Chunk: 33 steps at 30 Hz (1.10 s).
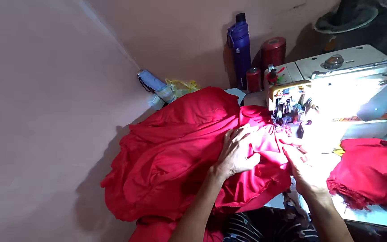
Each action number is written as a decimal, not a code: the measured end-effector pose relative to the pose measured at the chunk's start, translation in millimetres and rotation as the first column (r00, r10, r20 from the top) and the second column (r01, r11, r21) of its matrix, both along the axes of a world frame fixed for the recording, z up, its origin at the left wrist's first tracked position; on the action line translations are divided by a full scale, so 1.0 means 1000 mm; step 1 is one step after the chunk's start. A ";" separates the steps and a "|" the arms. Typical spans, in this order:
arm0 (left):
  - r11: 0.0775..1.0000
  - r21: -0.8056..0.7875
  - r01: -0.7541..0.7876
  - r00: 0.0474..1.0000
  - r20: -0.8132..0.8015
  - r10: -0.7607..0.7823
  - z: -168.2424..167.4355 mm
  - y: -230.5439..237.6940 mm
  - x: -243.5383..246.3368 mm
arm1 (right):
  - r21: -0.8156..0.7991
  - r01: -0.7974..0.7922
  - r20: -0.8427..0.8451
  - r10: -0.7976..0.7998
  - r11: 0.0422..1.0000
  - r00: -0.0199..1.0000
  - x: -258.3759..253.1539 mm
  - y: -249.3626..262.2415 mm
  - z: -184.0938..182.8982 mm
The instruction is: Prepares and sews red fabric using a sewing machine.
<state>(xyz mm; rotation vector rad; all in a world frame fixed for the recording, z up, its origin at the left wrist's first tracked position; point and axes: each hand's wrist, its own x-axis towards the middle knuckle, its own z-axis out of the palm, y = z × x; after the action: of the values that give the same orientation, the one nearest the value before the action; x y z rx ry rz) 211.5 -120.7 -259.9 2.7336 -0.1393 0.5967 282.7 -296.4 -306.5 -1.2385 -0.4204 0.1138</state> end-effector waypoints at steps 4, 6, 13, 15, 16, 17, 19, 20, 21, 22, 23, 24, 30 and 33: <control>0.999 -0.042 -0.007 1.000 0.021 0.008 -0.002 0.004 0.007 | -0.022 -0.023 -0.022 0.023 0.999 0.999 0.002 -0.003 0.005; 0.997 -0.081 -0.003 1.000 0.022 0.005 -0.003 0.005 0.007 | -0.038 -0.030 -0.010 0.030 0.999 1.000 0.004 -0.003 0.005; 0.991 -0.129 -0.019 0.996 0.087 0.030 0.021 0.001 0.015 | -0.201 -0.029 0.057 0.042 0.979 0.997 0.008 -0.010 0.006; 0.999 -0.043 -0.033 0.999 -0.028 0.031 0.043 -0.012 0.007 | -0.356 0.148 0.308 -0.034 0.922 0.951 0.004 -0.017 0.005; 0.999 0.035 -0.020 0.994 -0.111 0.023 0.057 -0.026 -0.003 | -0.437 0.246 0.435 -0.036 0.865 0.900 -0.002 -0.023 0.010; 0.992 0.123 0.030 0.987 -0.163 -0.009 0.070 -0.043 -0.017 | -0.501 0.279 0.516 0.024 0.819 0.856 -0.009 -0.032 0.021; 0.941 0.292 0.170 0.979 -0.161 -0.127 0.086 -0.081 -0.056 | -0.540 0.237 0.638 0.208 0.808 0.741 -0.020 -0.051 0.040; 0.916 0.336 0.221 0.974 -0.130 -0.187 0.091 -0.096 -0.074 | -0.545 0.144 0.665 0.321 0.826 0.674 -0.025 -0.059 0.050; 0.902 0.350 0.254 0.967 -0.110 -0.230 0.096 -0.103 -0.088 | -0.562 0.016 0.656 0.434 0.827 0.618 -0.030 -0.067 0.060; 0.906 0.340 0.251 0.968 -0.103 -0.230 0.100 -0.102 -0.096 | -0.571 -0.072 0.655 0.506 0.818 0.562 -0.033 -0.073 0.065; 0.922 0.330 0.202 0.979 -0.107 -0.176 0.104 -0.094 -0.101 | -0.570 -0.124 0.654 0.539 0.812 0.531 -0.033 -0.077 0.063; 0.944 0.295 0.146 0.985 -0.130 -0.112 0.108 -0.081 -0.101 | -0.563 -0.127 0.659 0.537 0.816 0.527 -0.032 -0.079 0.058; 0.966 -0.103 0.235 0.962 0.164 -0.217 0.085 -0.022 -0.095 | -0.329 -0.341 0.575 0.474 0.880 0.667 -0.030 -0.094 0.054; 0.983 0.019 0.183 0.961 0.206 -0.183 0.087 -0.034 -0.108 | -0.177 -0.507 0.451 0.528 0.843 0.720 -0.026 -0.100 0.063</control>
<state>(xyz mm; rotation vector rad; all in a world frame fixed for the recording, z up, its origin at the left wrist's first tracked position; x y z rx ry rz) 103.6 -154.5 -172.6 2.6139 -0.4370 0.8254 257.1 -396.7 -243.9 -1.1513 -1.2179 0.2958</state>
